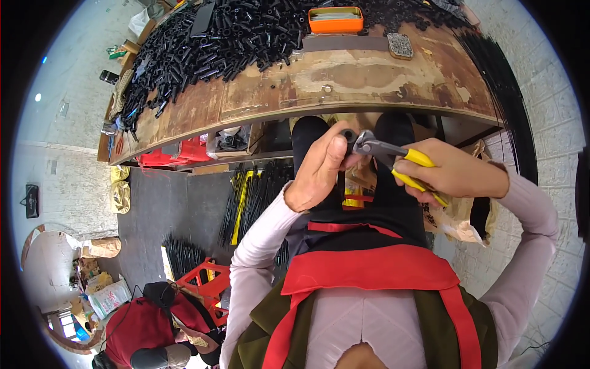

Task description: Assembling black plastic or rubber components and trimming them with clippers at a factory workbench.

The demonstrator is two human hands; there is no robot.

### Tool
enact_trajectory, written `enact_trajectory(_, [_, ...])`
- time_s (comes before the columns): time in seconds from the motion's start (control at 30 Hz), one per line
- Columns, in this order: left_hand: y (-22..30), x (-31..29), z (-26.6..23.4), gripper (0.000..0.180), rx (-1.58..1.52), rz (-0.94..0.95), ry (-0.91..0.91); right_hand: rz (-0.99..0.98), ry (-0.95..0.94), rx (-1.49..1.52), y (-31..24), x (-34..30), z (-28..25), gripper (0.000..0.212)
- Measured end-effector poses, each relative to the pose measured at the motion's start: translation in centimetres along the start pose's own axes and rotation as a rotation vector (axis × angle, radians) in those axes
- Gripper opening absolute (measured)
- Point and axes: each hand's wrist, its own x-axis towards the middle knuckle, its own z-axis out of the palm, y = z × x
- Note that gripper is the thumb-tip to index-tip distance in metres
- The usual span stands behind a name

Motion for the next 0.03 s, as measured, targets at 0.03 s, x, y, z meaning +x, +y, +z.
enact_trajectory(0.03, [0.02, 0.15, -0.06, 0.054, 0.003, 0.005, 0.000, 0.053, -0.012, -0.059, 0.39, 0.42, -0.08, 0.033])
